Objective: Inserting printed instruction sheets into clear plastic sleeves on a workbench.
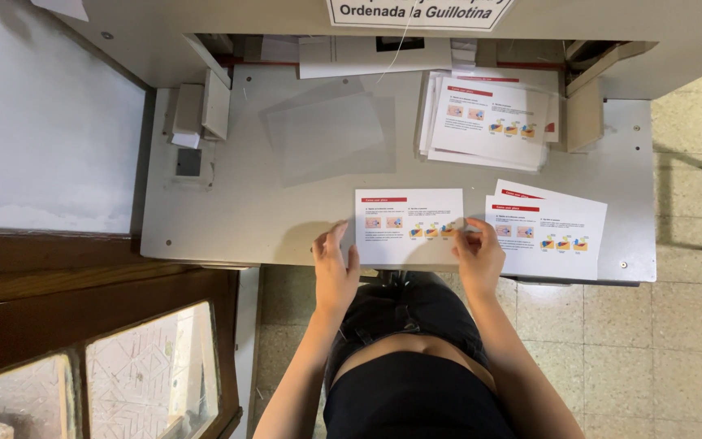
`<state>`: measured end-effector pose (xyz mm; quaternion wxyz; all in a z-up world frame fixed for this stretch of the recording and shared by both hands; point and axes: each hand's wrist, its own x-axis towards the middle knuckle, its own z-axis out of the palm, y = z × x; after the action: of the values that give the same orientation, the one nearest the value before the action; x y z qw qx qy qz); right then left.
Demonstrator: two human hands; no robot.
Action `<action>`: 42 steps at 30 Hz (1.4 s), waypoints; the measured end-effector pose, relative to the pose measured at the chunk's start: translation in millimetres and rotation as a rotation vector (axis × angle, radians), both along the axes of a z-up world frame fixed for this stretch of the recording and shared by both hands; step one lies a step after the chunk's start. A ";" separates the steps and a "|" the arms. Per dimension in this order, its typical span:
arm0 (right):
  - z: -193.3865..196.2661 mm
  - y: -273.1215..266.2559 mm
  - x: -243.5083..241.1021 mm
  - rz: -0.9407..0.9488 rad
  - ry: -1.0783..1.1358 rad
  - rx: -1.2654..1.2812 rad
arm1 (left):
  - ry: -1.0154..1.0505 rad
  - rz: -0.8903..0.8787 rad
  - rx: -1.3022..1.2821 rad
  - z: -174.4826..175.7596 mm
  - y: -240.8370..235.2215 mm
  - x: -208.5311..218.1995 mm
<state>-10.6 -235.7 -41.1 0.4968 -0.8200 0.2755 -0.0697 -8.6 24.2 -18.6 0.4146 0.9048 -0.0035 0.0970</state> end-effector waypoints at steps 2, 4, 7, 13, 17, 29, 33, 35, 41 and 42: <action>-0.8 0.3 0.1 -0.002 -0.001 0.000 | -0.085 -0.053 0.022 -6.2 -0.1 1.4; -0.5 0.1 0.2 -0.002 0.003 -0.014 | -0.104 -0.098 0.050 -14.2 -0.9 3.3; 6.4 2.3 0.1 -0.006 0.015 -0.007 | -0.130 -0.125 0.111 -28.9 -0.8 3.7; -0.1 0.2 -0.1 0.001 0.014 -0.008 | -0.133 -0.181 0.139 -34.5 5.7 5.2; 4.0 2.0 -0.7 0.005 0.011 -0.016 | -0.103 -0.191 0.113 -39.0 12.5 3.6; 4.1 2.6 0.2 0.001 0.019 -0.045 | -0.112 -0.283 0.136 -20.5 36.7 -10.3; 7.5 3.5 0.7 0.003 0.015 -0.039 | -0.137 -0.328 0.141 -9.1 38.8 -17.2; 10.0 4.4 0.8 0.003 0.013 -0.028 | -0.156 -0.352 0.151 -13.3 40.6 -18.3; 7.6 4.3 1.3 -0.009 0.001 -0.013 | -0.260 -0.307 0.290 -24.9 39.7 -15.0; 6.7 4.1 1.5 -0.008 -0.001 -0.013 | -0.262 -0.302 0.302 -26.7 40.0 -14.7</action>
<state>-9.1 -231.6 -34.4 0.4915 -0.8220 0.2779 -0.0740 -23.3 64.1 -45.3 0.2805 0.9255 -0.2068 0.1486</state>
